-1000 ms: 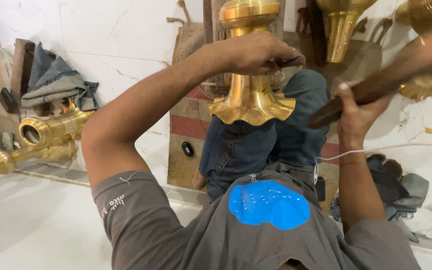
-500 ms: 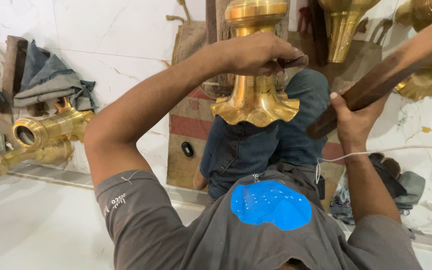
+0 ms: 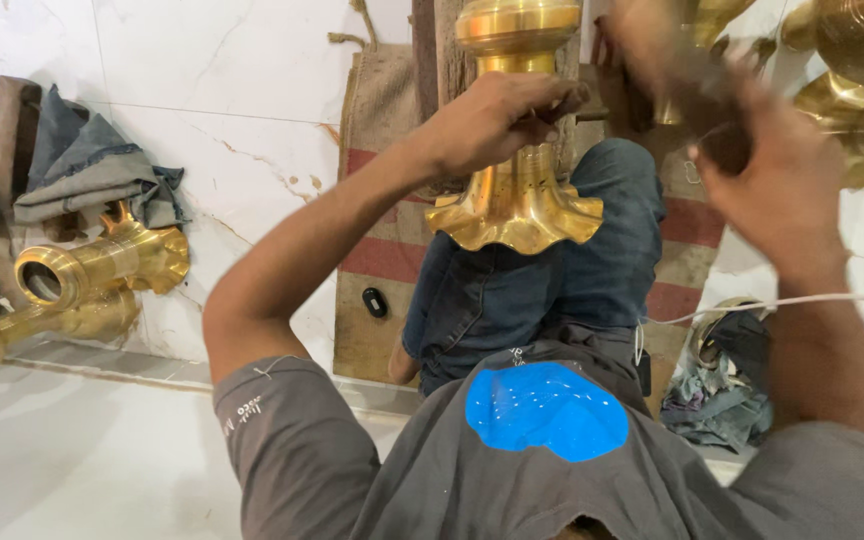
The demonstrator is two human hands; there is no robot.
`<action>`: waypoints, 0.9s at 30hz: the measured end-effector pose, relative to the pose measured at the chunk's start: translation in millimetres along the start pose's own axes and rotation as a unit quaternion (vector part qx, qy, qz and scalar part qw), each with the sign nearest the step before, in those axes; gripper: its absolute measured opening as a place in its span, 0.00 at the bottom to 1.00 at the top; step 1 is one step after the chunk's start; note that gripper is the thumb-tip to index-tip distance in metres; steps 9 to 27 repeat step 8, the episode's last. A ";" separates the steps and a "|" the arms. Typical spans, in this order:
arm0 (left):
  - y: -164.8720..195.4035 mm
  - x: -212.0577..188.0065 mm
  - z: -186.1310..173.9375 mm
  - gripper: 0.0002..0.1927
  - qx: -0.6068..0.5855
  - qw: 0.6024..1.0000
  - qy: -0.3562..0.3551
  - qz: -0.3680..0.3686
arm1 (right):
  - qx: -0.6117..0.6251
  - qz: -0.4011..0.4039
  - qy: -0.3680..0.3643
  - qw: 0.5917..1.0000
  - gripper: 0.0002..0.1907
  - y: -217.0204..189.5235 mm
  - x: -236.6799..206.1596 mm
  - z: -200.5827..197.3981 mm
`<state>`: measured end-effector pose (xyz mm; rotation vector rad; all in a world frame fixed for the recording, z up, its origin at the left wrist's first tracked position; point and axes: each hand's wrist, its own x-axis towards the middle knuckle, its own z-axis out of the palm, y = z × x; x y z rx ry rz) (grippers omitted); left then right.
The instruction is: The person sits on the floor with a brass vase on their lap and hammers a chisel to engrave decorative patterns into its surface. They then reposition the vase in a wooden clamping stand and continue hammering the chisel along the flared base of the brass piece.
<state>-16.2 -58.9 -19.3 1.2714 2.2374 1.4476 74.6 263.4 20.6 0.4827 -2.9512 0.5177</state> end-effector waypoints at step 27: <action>-2.7 -39.3 44.1 0.15 -0.074 0.961 0.217 -0.152 | -0.167 -0.110 -0.149 0.968 0.40 -42.6 74.4 -67.6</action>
